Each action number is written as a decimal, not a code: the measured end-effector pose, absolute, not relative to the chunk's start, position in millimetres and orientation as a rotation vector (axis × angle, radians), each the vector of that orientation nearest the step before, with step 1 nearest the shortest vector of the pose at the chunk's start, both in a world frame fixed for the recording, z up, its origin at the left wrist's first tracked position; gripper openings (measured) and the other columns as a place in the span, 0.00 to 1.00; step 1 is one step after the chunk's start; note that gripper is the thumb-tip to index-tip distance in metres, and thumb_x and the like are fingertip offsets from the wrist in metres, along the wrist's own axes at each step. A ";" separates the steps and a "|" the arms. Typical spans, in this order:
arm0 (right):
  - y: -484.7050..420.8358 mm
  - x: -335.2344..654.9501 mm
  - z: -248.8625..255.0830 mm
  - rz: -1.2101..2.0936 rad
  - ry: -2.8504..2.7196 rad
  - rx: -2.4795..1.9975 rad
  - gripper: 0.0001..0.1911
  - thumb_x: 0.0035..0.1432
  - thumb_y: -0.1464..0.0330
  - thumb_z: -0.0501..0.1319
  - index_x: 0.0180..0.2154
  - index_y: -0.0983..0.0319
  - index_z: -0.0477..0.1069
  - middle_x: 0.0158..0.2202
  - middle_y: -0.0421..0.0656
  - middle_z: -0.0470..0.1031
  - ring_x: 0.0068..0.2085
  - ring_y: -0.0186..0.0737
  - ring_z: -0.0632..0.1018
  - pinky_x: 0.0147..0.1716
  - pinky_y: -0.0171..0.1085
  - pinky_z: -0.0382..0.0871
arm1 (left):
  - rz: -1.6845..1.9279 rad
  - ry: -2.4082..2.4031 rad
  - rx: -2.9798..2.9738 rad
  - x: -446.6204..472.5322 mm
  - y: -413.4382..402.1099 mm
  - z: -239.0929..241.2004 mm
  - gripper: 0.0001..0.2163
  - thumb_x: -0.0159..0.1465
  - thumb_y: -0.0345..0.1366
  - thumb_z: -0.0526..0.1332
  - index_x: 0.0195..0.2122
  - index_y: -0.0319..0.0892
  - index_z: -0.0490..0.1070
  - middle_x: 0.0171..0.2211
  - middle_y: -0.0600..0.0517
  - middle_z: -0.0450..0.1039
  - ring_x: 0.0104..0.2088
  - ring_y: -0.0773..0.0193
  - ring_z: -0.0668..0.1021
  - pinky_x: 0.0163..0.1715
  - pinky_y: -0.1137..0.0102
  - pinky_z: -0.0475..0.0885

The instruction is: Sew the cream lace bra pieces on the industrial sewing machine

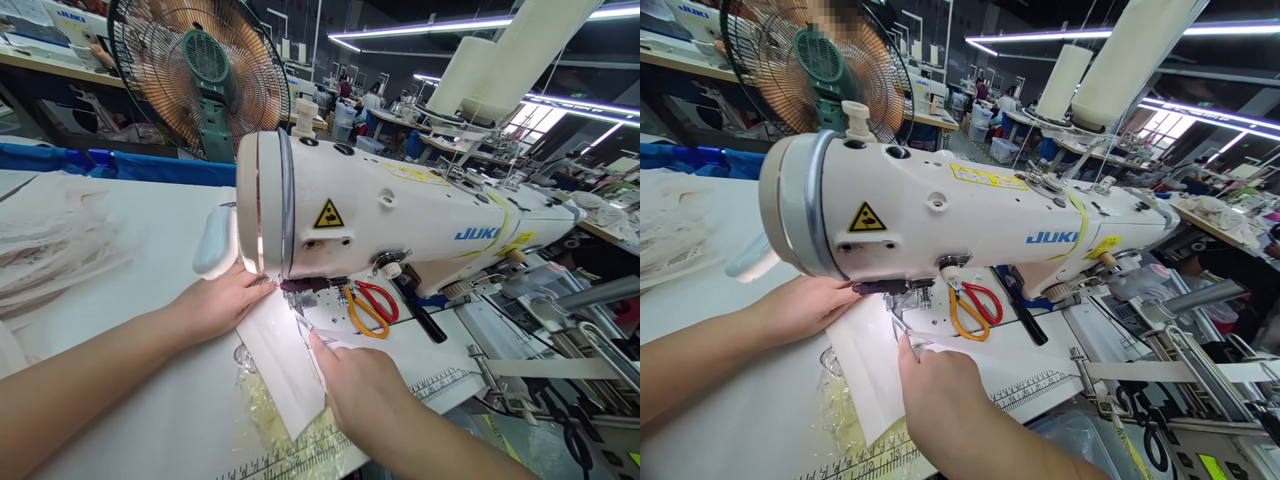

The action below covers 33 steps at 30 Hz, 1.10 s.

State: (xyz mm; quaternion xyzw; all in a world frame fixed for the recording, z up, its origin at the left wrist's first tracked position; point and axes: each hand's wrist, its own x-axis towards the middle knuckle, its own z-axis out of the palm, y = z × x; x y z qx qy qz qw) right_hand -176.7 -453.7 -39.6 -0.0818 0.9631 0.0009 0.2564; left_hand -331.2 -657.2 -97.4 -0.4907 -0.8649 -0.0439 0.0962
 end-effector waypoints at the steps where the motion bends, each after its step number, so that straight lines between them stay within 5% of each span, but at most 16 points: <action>1: -452.6 -176.0 -39.8 0.004 2.612 -0.220 0.42 0.49 0.77 0.57 0.66 0.60 0.48 0.36 0.46 0.78 0.34 0.44 0.78 0.21 0.35 0.56 | -0.131 -2.554 -1.444 -328.0 -656.2 -95.9 0.19 0.68 0.34 0.43 0.47 0.46 0.74 0.39 0.43 0.75 0.39 0.52 0.74 0.29 0.64 0.68; 7: -437.1 -168.3 -46.2 -0.060 2.711 -0.346 0.35 0.53 0.77 0.52 0.63 0.58 0.55 0.36 0.47 0.74 0.35 0.43 0.75 0.25 0.36 0.57 | -0.434 -2.352 -1.693 -279.3 -643.6 -88.5 0.17 0.68 0.32 0.44 0.44 0.41 0.73 0.42 0.44 0.74 0.40 0.58 0.73 0.37 0.65 0.70; 18: -422.7 -155.4 -61.9 -0.244 2.779 -0.693 0.19 0.55 0.80 0.52 0.44 0.56 0.69 0.37 0.40 0.67 0.35 0.36 0.67 0.29 0.34 0.54 | -0.537 -2.350 -1.887 -223.6 -631.3 -90.3 0.03 0.61 0.34 0.58 0.32 0.43 0.70 0.35 0.49 0.74 0.31 0.61 0.71 0.33 0.64 0.63; 33: -431.9 -181.1 -61.6 -0.132 2.772 -0.644 0.17 0.58 0.75 0.53 0.49 0.58 0.67 0.35 0.42 0.66 0.31 0.35 0.62 0.25 0.34 0.47 | -0.445 -2.221 -1.825 -248.0 -631.6 -85.7 0.10 0.62 0.27 0.52 0.25 0.43 0.66 0.35 0.50 0.74 0.30 0.62 0.69 0.33 0.64 0.62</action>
